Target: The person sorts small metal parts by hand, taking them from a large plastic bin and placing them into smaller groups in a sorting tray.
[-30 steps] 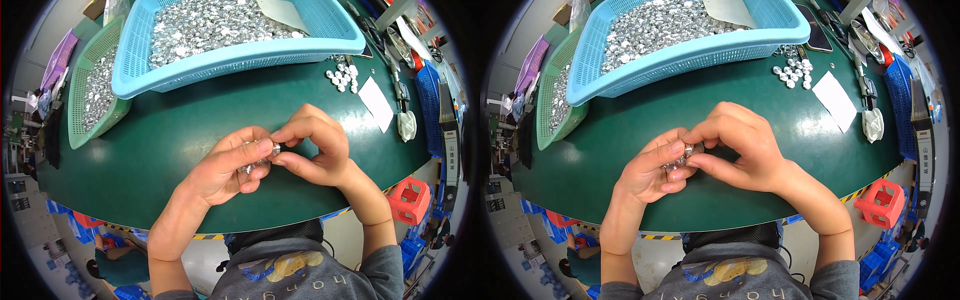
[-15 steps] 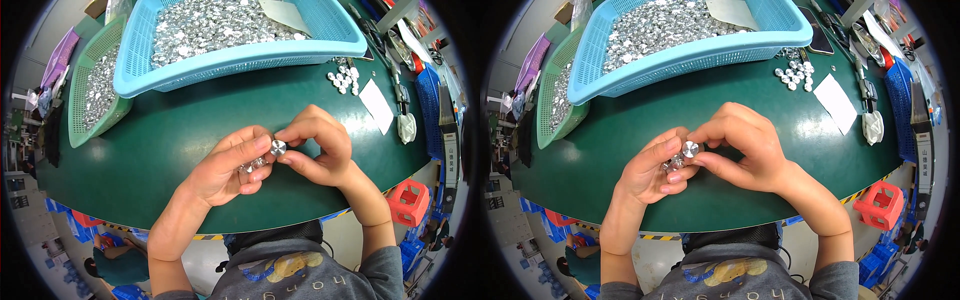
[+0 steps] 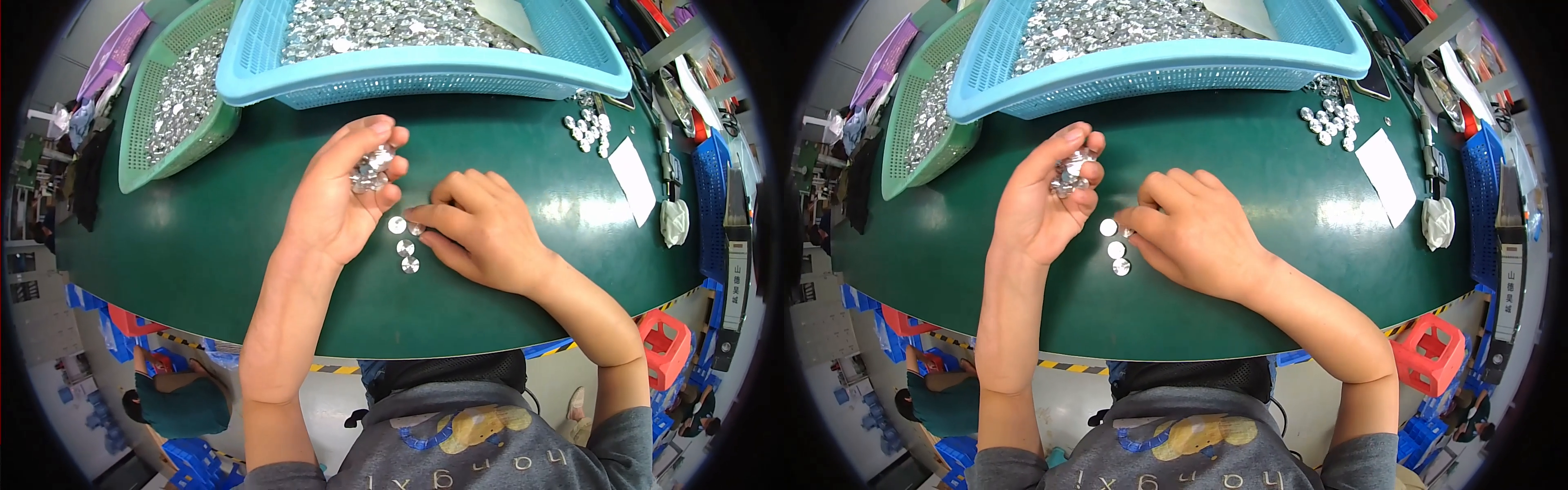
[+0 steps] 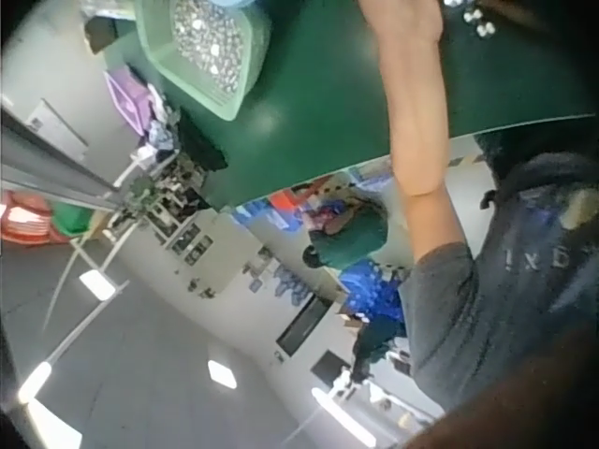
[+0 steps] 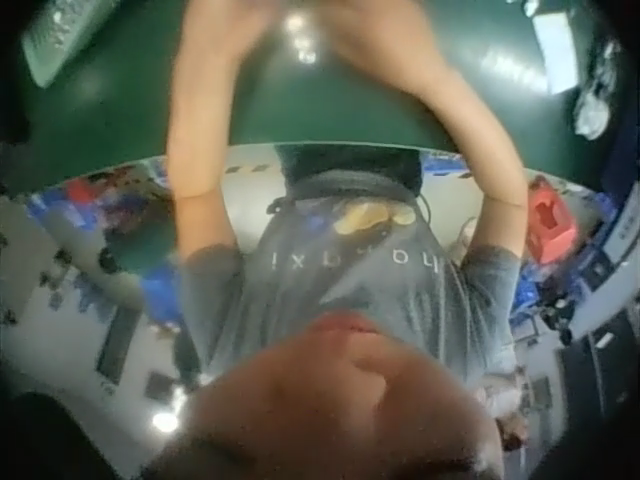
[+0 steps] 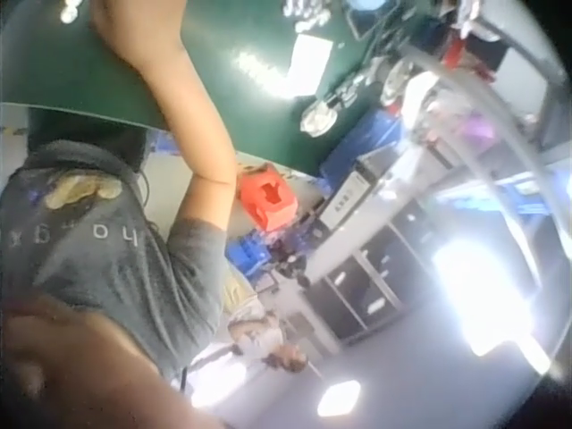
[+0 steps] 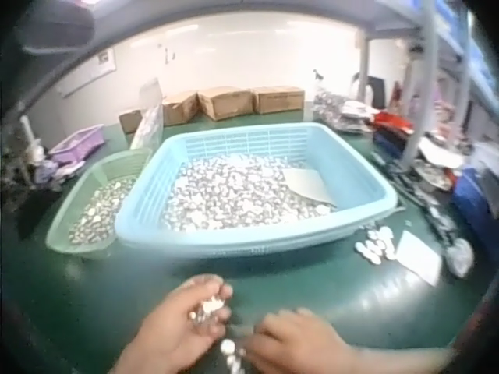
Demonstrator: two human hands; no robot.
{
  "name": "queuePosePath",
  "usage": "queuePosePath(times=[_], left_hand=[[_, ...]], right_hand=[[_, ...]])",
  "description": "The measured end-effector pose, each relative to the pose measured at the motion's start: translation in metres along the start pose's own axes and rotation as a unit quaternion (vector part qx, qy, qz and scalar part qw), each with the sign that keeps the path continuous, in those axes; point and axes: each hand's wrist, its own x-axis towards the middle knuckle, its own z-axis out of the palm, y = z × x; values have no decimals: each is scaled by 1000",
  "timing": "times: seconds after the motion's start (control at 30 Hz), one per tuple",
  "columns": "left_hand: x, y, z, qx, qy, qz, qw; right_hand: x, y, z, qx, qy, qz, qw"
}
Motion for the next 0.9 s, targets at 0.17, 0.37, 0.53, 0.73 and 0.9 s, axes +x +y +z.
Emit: queuePosePath(times=[0.17, 0.37, 0.53, 0.73, 0.9], left_hand=[[-5, -8, 11, 58, -2, -3, 998], [-12, -19, 12, 49, -161, -162, 972], [-15, -20, 17, 31, -202, -201, 958], [-15, -18, 18, 36, -197, -204, 958], [-14, -21, 14, 31, -213, -198, 956]], right_hand=[[-4, 8, -7, 43, 38, -15, 998], [-11, 10, -23, 180, 202, -6, 963], [-10, 12, -26, 179, 204, -9, 962], [-8, 13, -26, 178, 201, -18, 963], [-9, 12, -27, 176, 193, -26, 965]])
